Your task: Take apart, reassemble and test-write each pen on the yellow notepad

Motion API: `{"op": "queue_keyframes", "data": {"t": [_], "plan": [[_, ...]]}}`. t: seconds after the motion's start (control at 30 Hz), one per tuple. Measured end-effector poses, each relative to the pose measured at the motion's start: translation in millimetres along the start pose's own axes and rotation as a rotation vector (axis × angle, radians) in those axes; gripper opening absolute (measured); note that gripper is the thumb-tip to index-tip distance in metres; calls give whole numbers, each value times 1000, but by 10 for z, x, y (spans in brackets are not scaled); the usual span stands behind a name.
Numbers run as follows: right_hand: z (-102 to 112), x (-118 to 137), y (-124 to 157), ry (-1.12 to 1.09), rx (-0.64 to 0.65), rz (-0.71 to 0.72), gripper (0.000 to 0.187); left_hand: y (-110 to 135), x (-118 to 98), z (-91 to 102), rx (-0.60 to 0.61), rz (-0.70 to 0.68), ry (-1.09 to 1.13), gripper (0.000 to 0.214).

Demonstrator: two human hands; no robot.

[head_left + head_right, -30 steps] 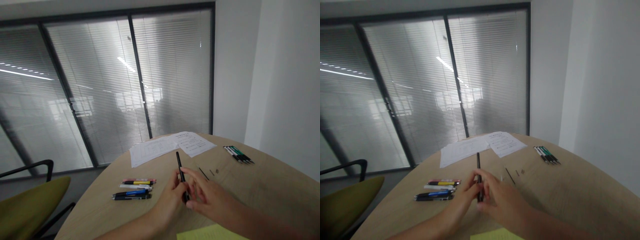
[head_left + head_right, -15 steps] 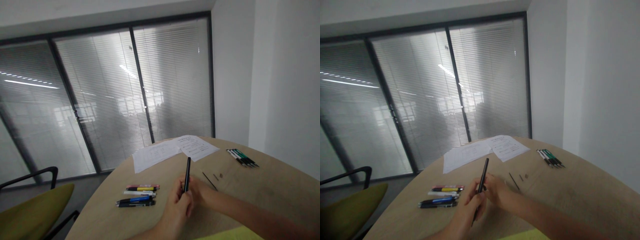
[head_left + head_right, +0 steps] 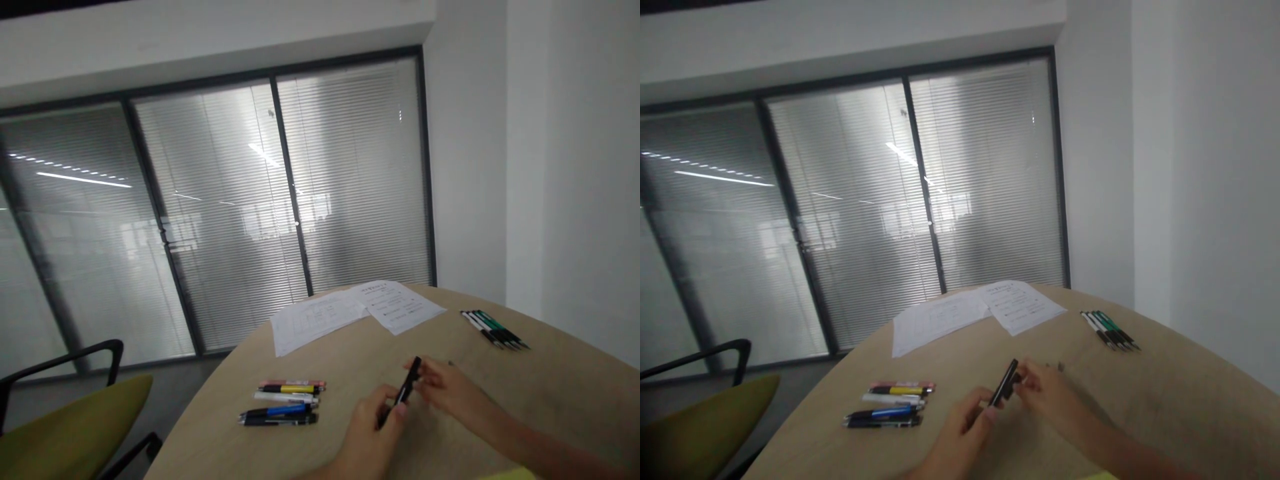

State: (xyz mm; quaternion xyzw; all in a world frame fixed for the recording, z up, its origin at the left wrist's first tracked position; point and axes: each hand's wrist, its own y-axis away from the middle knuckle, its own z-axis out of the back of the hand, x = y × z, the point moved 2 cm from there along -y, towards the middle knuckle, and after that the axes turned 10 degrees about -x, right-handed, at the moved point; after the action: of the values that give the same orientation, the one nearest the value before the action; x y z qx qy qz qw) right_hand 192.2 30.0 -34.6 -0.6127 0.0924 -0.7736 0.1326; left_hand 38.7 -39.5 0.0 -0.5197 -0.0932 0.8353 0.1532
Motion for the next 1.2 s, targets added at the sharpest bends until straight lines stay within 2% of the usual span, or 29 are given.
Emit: {"op": "queue_keyframes", "data": {"t": [0.1,0.2,0.27,0.33,0.47,0.7,0.97,1.2], "plan": [[218,-101,56,-178,-85,-175,39,-42,26,47,21,-48,-244,28],[371,-198,102,-272,-217,-290,41,-66,107,65,93,-160,-580,24],[417,-256,129,-300,-275,-311,39,-72,179,58,141,-245,-747,23],[422,-290,151,-292,-294,-291,36,-76,236,50,148,-316,-820,21],[368,-281,184,-252,-273,-286,33,-88,275,43,113,-409,-823,17],[334,-260,209,-249,-222,-276,30,-81,272,57,62,-452,-781,18],[345,-305,225,-217,-166,-235,28,-70,224,47,88,-416,-814,22],[384,-225,235,-196,-202,-220,29,-74,198,55,88,-367,-806,22]]}}
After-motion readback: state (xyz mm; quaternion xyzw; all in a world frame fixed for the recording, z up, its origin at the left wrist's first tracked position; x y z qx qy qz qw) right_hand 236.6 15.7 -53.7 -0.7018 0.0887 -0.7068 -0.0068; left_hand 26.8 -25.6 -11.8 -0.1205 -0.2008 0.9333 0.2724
